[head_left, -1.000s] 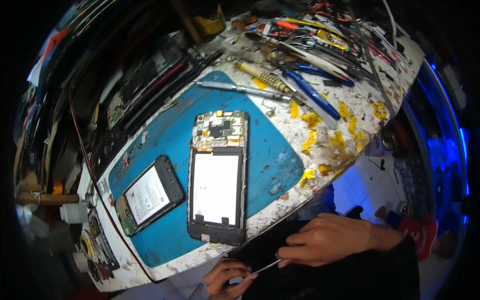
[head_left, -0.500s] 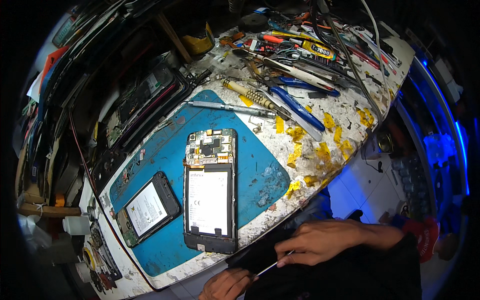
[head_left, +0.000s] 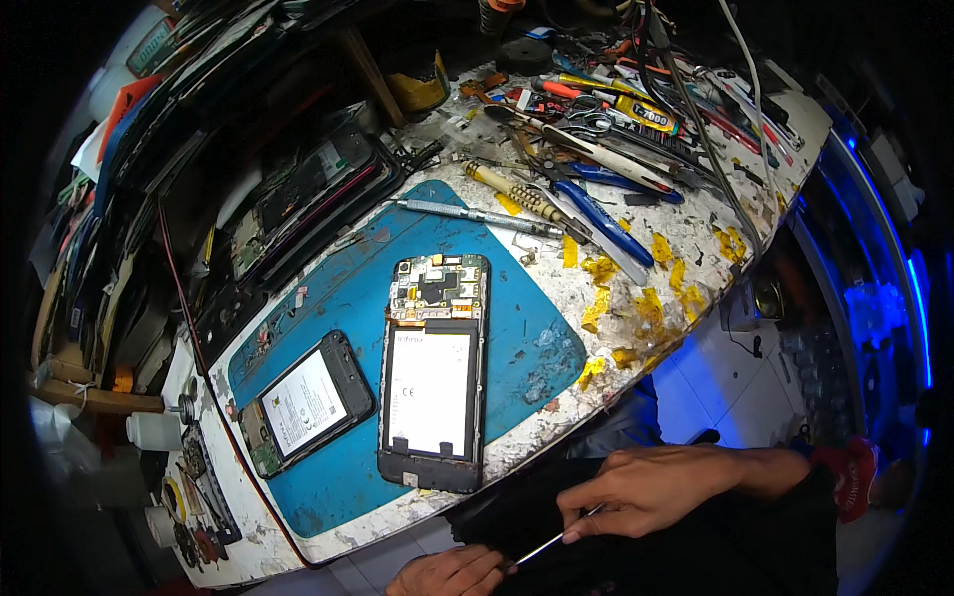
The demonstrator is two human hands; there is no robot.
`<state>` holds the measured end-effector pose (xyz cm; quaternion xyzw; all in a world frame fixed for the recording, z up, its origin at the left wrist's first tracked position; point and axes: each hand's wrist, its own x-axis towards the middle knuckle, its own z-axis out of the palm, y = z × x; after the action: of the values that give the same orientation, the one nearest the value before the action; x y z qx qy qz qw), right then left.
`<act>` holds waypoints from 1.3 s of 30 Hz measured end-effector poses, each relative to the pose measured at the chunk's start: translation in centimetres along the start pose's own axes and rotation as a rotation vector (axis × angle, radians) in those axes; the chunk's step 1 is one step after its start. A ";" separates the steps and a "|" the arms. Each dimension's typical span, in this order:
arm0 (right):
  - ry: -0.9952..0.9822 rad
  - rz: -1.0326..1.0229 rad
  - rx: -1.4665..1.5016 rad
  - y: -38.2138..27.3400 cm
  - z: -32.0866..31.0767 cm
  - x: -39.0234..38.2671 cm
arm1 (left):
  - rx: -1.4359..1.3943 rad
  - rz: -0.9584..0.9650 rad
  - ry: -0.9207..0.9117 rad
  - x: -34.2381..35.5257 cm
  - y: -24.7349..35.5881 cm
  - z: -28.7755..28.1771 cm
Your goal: The person disassembles two smartphones on a cluttered workbench, removes batteries and internal components, and uses a soldering iron and tweezers to adjust connectors and circuitry. The person handles the devices one at a time, repositions parts, and places tools back on the bench.
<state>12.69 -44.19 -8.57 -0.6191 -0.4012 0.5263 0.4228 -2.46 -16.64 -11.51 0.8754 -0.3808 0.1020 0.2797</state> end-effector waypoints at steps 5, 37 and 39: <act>0.025 -0.055 -0.033 -0.8 0.0 -0.5 | -0.027 0.043 -0.053 1.0 -0.2 -1.3; 1.281 -0.442 -0.823 -2.9 -8.2 -2.0 | 0.144 -0.242 0.017 0.5 -0.5 -8.9; 1.426 -0.337 -0.884 -2.0 -9.1 -3.5 | 0.208 -0.135 -0.157 -1.4 -1.3 -9.9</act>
<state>21.13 -47.77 -4.79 -0.8422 -0.2943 -0.2639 0.3667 -2.14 -9.43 -4.45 0.9286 -0.3290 0.0531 0.1632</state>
